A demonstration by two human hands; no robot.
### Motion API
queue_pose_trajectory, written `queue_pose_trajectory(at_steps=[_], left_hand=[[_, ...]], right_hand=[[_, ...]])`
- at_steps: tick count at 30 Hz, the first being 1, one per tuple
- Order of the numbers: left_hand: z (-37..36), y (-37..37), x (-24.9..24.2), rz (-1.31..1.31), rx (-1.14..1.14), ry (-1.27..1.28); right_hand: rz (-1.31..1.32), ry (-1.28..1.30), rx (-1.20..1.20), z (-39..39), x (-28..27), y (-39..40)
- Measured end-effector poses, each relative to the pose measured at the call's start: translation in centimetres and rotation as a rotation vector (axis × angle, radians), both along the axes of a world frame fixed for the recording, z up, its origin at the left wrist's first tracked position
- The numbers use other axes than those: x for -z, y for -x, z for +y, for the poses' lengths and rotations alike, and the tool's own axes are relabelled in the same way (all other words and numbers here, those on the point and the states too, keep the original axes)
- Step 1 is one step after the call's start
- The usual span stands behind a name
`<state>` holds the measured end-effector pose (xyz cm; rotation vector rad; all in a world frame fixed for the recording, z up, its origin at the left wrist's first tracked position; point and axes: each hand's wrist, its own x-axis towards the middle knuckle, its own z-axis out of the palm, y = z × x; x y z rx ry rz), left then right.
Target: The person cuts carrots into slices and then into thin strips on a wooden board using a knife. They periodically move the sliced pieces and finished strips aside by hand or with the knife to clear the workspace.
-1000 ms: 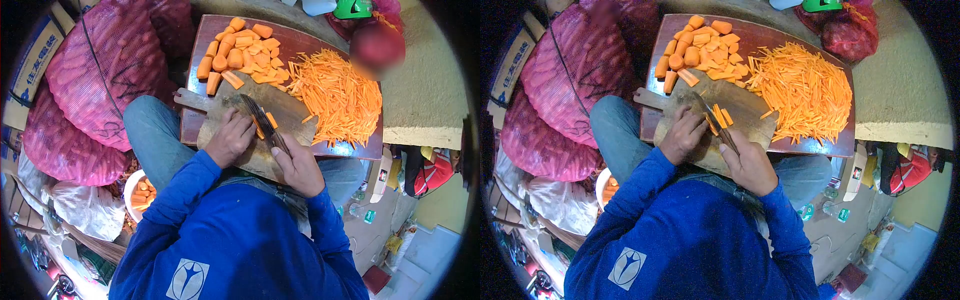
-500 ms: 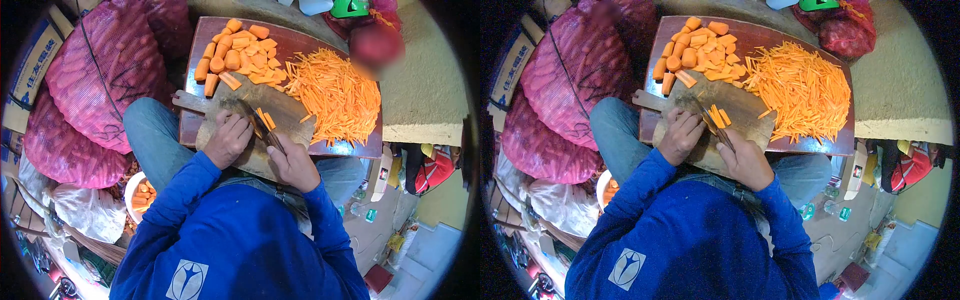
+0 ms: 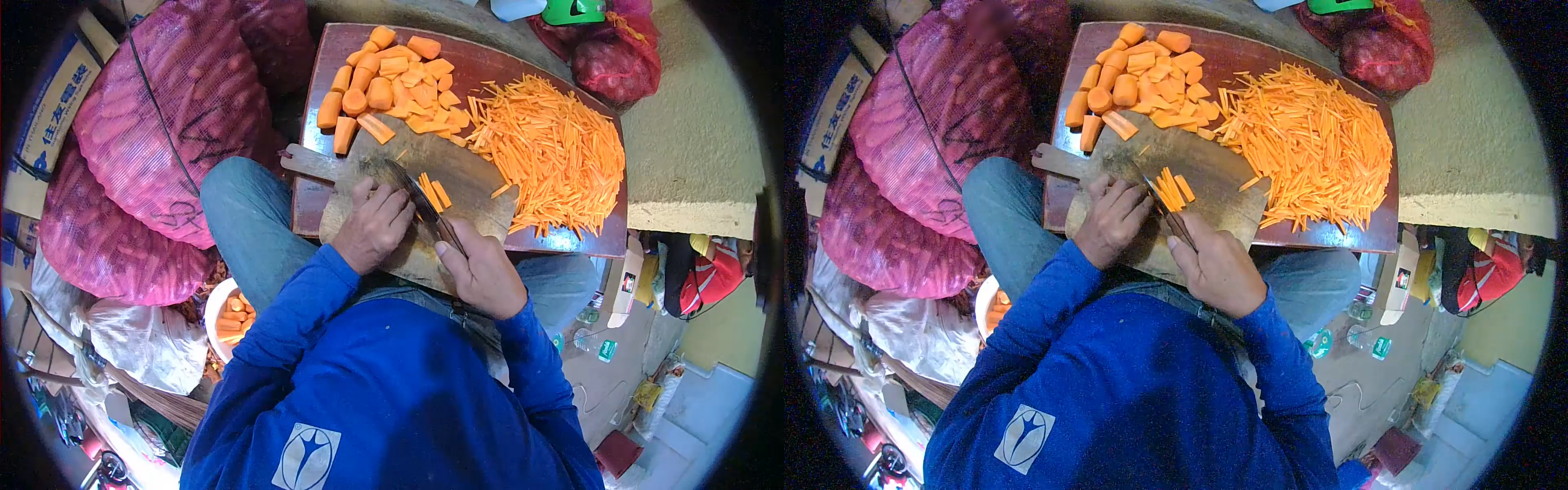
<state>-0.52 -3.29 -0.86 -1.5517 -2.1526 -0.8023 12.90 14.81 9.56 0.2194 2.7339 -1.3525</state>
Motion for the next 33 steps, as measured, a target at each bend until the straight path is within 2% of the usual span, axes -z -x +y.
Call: queue_pose_trajectory(at_steps=[14,17,20,21,22,23,25,27,29,30,33], left_hand=[[-0.5,0.0,-0.1,-0.005,-0.047,0.004],[-0.4,-0.1,-0.2,0.003,-0.069,0.007],[-0.5,0.1,-0.6,-0.033,-0.076,-0.001],[-0.6,0.1,-0.7,-0.032,-0.085,0.004],[-0.5,0.2,-0.8,-0.123,-0.071,-0.032],[-0.5,0.3,-0.8,-0.213,-0.052,-0.069],[-0.4,0.6,-0.6,-0.282,-0.114,-0.141],[-0.1,0.8,-0.7,-0.351,-0.166,-0.215],[0.0,0.8,-0.9,-0.594,-0.296,-0.417],[0.0,0.9,-0.7,-0.65,-0.331,-0.471],[-0.1,1.0,-0.6,-0.731,-0.314,-0.506]], right_hand=[[-0.078,-0.215,-0.007,-1.2,1.5,0.6],[-0.045,-0.198,-0.017,-1.0,1.2,0.4],[0.066,-0.066,-0.009,0.1,2.0,-0.4],[0.104,0.05,0.098,0.2,1.8,-0.9],[0.138,0.165,0.206,0.4,1.5,-1.2],[0.136,0.169,0.203,0.7,1.2,-1.4],[0.013,0.276,0.304,1.3,0.6,-1.6],[0.004,0.311,0.268,1.4,1.1,-2.1],[-0.082,0.265,0.111,0.6,1.6,-2.3],[0.075,0.27,0.043,0.2,2.2,-2.3],[-0.013,0.216,0.042,0.5,2.2,-2.2]])
